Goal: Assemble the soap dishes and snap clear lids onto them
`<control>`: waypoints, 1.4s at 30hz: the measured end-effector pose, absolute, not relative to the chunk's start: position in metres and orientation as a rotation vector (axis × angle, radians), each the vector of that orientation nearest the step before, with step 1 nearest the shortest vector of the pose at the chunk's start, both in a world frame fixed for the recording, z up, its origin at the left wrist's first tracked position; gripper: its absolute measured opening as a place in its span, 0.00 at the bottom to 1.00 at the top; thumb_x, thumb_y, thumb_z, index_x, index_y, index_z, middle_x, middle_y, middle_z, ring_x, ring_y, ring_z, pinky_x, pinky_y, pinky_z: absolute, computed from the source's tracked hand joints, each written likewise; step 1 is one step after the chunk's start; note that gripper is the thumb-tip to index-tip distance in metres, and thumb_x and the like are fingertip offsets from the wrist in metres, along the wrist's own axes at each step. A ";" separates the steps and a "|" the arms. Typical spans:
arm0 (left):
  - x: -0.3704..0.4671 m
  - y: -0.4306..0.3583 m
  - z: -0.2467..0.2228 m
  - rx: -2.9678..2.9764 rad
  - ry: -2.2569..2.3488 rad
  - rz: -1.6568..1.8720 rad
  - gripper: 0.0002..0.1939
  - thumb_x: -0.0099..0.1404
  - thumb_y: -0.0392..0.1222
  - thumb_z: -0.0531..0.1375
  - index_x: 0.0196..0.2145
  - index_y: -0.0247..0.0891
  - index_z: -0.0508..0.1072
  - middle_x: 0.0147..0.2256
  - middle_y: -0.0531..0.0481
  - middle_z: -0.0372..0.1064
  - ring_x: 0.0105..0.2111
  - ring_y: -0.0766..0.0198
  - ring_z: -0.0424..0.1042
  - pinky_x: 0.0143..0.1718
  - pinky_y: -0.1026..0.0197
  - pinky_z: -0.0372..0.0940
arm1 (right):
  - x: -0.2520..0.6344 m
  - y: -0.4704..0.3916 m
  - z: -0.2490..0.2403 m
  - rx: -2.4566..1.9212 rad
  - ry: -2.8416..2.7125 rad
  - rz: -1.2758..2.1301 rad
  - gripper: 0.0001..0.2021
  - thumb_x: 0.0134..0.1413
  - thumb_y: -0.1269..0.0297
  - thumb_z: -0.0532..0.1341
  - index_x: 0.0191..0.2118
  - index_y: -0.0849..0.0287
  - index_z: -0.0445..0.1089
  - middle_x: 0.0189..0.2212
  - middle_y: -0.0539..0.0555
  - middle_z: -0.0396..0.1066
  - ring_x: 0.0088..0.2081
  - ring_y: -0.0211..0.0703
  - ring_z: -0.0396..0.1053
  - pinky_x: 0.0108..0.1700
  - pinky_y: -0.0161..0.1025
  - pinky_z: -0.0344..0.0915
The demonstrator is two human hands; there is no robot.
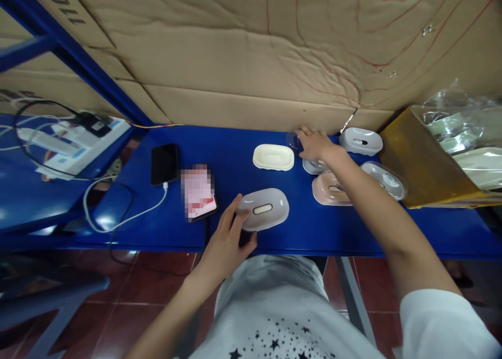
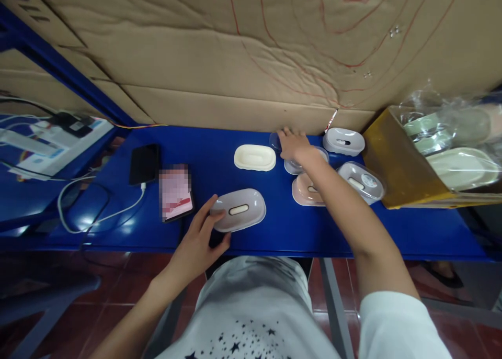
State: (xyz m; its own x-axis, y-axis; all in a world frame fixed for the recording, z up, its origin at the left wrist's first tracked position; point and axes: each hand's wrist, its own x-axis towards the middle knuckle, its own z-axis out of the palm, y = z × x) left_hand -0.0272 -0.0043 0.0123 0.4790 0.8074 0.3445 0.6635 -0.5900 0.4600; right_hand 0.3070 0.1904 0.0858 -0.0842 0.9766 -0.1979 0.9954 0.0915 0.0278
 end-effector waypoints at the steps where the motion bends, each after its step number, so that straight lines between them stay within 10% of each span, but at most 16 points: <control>1: -0.025 -0.004 0.012 2.435 1.245 0.782 0.23 0.75 0.40 0.63 0.64 0.42 0.64 0.76 0.31 0.51 0.73 0.38 0.64 0.67 0.34 0.71 | 0.312 0.201 0.089 1.990 2.172 -0.205 0.44 0.58 0.68 0.68 0.78 0.62 0.55 0.77 0.71 0.56 0.75 0.72 0.57 0.74 0.67 0.56; 8: -0.018 0.004 0.014 2.204 1.156 0.801 0.26 0.75 0.43 0.66 0.66 0.47 0.63 0.75 0.37 0.55 0.72 0.44 0.65 0.72 0.36 0.65 | 0.326 0.212 0.086 1.928 2.268 -0.404 0.54 0.48 0.52 0.79 0.77 0.52 0.55 0.72 0.69 0.58 0.70 0.71 0.63 0.71 0.71 0.55; 23: -0.027 0.006 0.012 1.924 1.125 0.746 0.58 0.67 0.45 0.75 0.79 0.56 0.41 0.74 0.40 0.61 0.73 0.45 0.65 0.72 0.39 0.64 | 0.249 -0.003 0.081 1.616 2.959 -0.596 0.38 0.72 0.46 0.65 0.79 0.48 0.53 0.76 0.62 0.58 0.74 0.62 0.61 0.70 0.60 0.70; 42: -0.030 0.008 0.007 2.036 1.094 0.704 0.52 0.69 0.48 0.73 0.79 0.57 0.47 0.76 0.40 0.55 0.74 0.40 0.61 0.72 0.33 0.63 | 0.236 -0.002 0.051 1.421 3.038 -0.282 0.33 0.73 0.43 0.62 0.76 0.45 0.62 0.77 0.61 0.58 0.72 0.67 0.60 0.69 0.69 0.65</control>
State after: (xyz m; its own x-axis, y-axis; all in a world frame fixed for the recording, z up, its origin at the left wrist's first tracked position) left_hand -0.0297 0.0081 0.0074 0.4931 0.8604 0.1284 0.4736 -0.3894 0.7900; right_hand 0.2365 -0.0019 0.0513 -0.6230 0.7712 0.1311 0.7340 0.6342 -0.2431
